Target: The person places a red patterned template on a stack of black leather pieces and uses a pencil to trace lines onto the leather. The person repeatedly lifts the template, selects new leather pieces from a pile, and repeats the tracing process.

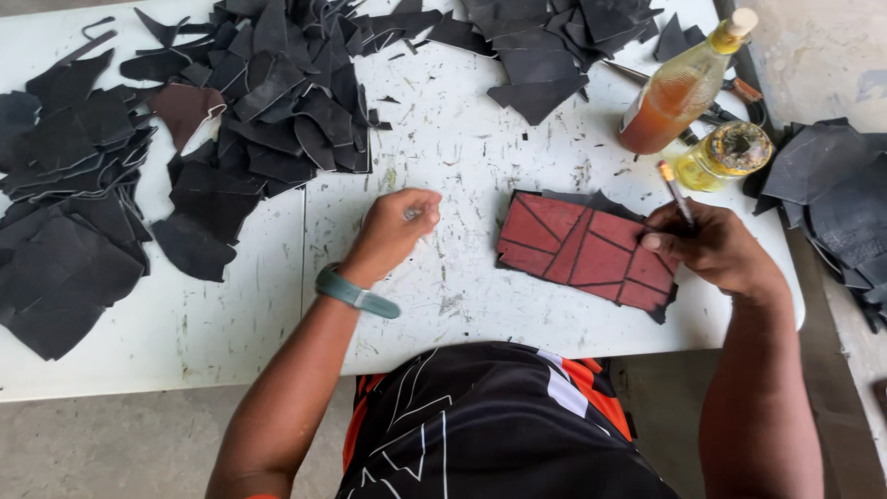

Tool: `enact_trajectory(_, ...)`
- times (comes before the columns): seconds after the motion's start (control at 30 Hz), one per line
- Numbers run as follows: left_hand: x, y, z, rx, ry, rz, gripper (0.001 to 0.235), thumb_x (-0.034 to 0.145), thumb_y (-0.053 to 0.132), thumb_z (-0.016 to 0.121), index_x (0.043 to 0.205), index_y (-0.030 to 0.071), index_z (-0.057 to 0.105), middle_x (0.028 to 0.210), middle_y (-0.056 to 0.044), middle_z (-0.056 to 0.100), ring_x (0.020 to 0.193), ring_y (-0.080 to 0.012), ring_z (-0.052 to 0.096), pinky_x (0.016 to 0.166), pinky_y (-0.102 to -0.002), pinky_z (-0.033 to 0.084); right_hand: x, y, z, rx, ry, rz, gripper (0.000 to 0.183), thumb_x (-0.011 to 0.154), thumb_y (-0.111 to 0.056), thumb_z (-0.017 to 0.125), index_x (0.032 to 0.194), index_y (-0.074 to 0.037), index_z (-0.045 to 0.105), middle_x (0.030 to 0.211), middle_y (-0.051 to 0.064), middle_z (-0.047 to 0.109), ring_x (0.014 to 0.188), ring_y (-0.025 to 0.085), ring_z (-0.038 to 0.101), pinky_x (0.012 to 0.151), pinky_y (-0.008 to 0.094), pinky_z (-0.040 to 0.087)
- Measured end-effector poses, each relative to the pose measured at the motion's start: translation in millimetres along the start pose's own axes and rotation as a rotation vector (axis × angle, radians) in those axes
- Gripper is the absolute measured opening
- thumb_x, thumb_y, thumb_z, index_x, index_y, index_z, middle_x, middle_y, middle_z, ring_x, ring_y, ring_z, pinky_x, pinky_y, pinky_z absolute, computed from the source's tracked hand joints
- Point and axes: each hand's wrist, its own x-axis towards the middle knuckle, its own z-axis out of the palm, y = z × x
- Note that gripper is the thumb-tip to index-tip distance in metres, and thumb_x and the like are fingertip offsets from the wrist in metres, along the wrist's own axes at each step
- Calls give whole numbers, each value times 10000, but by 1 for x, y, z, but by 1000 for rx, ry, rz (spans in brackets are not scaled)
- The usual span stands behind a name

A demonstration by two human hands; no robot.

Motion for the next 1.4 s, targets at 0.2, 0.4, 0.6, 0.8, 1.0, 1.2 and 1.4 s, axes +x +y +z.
enact_trajectory(0.2, 52, 14, 65, 529, 41, 356, 283, 1061, 227, 587, 1073, 1, 757, 1240, -146, 667, 1084, -256, 631, 938, -391, 518, 7, 7, 9, 58, -75, -135, 160, 882, -126, 774, 1005, -52, 703, 817, -31, 621, 724, 77, 538, 612, 263, 446)
enact_trajectory(0.4, 49, 28, 69, -526, -467, -372, 333, 1059, 285, 545, 1200, 40, 721, 1183, -112, 707, 1052, -198, 643, 897, -360, 537, -2, 16, 8, 171, -65, -164, 131, 902, -119, 757, 997, -73, 678, 823, -56, 627, 734, 62, 530, 631, 245, 446)
enact_trajectory(0.6, 23, 24, 69, -704, -333, -376, 298, 1010, 215, 596, 1133, -43, 680, 1102, -130, 738, 1025, -220, 697, 846, -427, 598, -4, 10, 7, 164, -107, -193, 121, 912, -127, 760, 975, -61, 681, 789, -50, 601, 711, 69, 505, 621, 250, 427)
enact_trajectory(0.8, 35, 4, 52, -739, 108, -336, 190, 1023, 133, 636, 1162, 13, 688, 1125, -78, 707, 983, -155, 646, 804, -301, 510, -12, 22, -14, 124, -159, -183, 116, 923, -111, 753, 975, -28, 690, 770, -16, 614, 707, 87, 531, 635, 265, 448)
enact_trajectory(1.0, 20, -5, -23, -724, 156, -82, 164, 1083, 172, 672, 1126, 15, 657, 1051, -27, 649, 941, -115, 610, 779, -288, 490, -12, 24, -27, -180, 9, -47, 260, 828, -119, 798, 1067, -29, 749, 869, 59, 757, 765, 137, 654, 644, 313, 520)
enact_trajectory(1.2, 9, 12, -19, -382, -7, 36, 421, 836, -53, 714, 1224, 37, 576, 1088, -24, 684, 982, -97, 653, 882, -285, 561, -20, -7, -4, -673, 250, 89, 504, 852, -374, 837, 1293, -154, 735, 964, 142, 760, 833, 306, 725, 760, 407, 557)
enact_trajectory(1.4, 1, 8, -24, -399, -5, 16, 344, 884, -82, 699, 1215, -9, 639, 1123, -68, 723, 1007, -117, 684, 917, -294, 571, -44, -53, 25, -1089, 444, -346, 783, 672, -325, 898, 1394, -116, 677, 1448, 131, 626, 1246, 362, 587, 1029, 442, 479)
